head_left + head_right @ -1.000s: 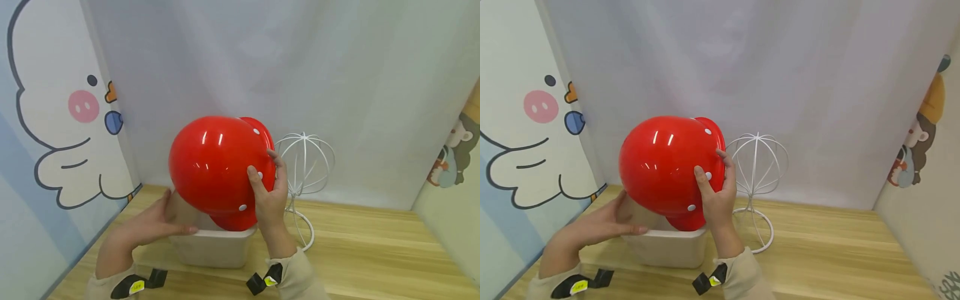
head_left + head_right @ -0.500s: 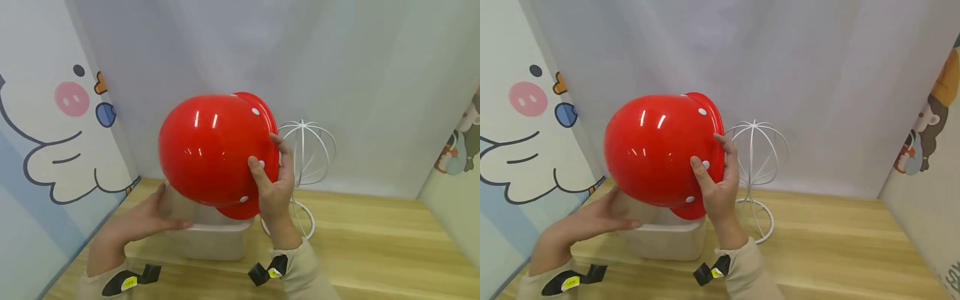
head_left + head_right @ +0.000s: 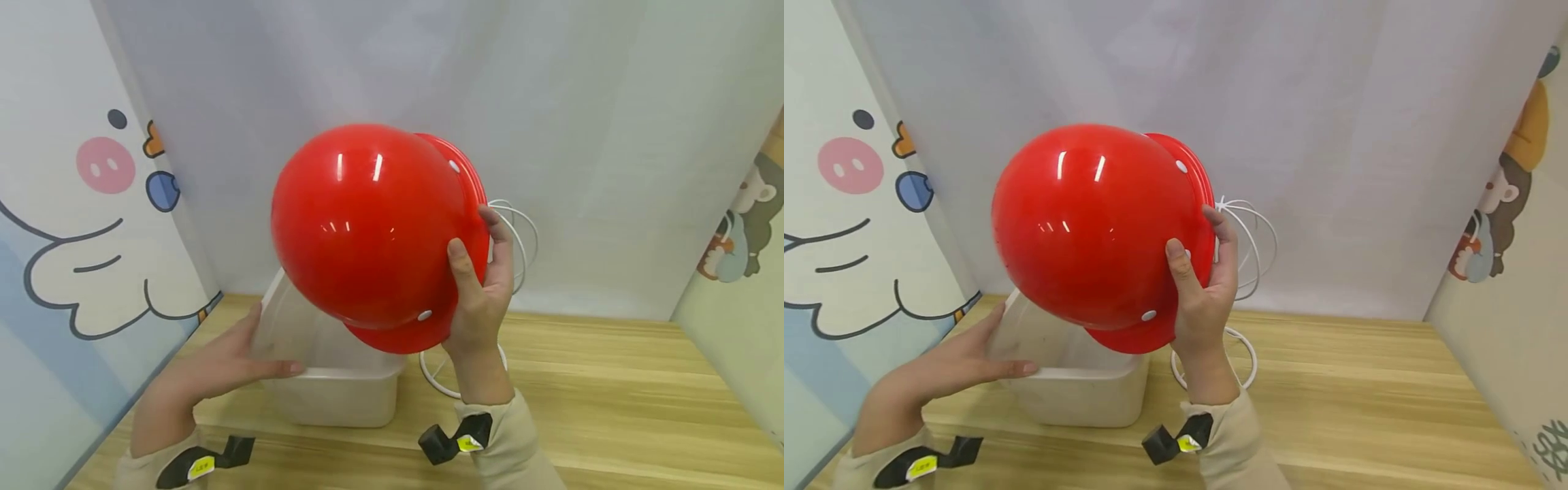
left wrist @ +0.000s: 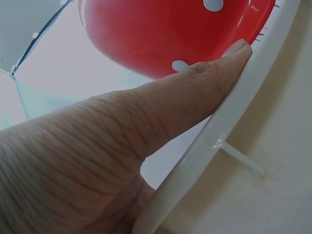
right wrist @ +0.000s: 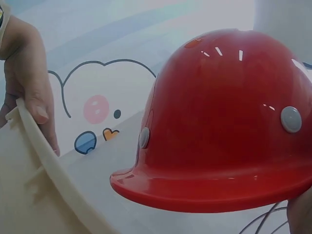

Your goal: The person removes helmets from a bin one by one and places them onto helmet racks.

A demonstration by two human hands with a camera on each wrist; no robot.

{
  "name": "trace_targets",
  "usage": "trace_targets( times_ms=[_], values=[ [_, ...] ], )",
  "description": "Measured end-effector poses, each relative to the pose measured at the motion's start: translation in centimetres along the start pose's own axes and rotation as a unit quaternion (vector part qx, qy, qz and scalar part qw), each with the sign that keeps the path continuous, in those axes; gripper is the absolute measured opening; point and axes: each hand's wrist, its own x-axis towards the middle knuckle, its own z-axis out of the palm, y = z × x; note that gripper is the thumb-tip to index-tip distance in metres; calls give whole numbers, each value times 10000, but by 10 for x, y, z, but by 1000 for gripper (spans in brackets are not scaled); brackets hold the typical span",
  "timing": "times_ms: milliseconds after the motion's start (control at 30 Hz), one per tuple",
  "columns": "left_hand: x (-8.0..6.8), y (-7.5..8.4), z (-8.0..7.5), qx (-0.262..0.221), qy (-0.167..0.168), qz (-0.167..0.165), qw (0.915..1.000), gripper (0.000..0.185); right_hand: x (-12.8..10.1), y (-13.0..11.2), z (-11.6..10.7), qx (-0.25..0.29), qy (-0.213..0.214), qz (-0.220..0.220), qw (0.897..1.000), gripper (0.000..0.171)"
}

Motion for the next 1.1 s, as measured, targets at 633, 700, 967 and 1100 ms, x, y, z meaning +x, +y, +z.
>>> trace_targets(
  times_ms=[633,700,967,1100],
  values=[
    [0,-4,-1,306,206,-12,9993,105,23,-17,-41,946,704,-581,9913,44],
    [0,-5,-1,312,222,-5,9993,105,26,-19,-48,1053,802,-637,9892,43],
    [-2,-3,0,401,151,-9,9991,105,32,-22,-72,1092,918,-569,9881,39],
    [-2,-2,0,400,138,102,9991,103,34,-20,-85,1163,1306,-287,9842,37]
  ],
)
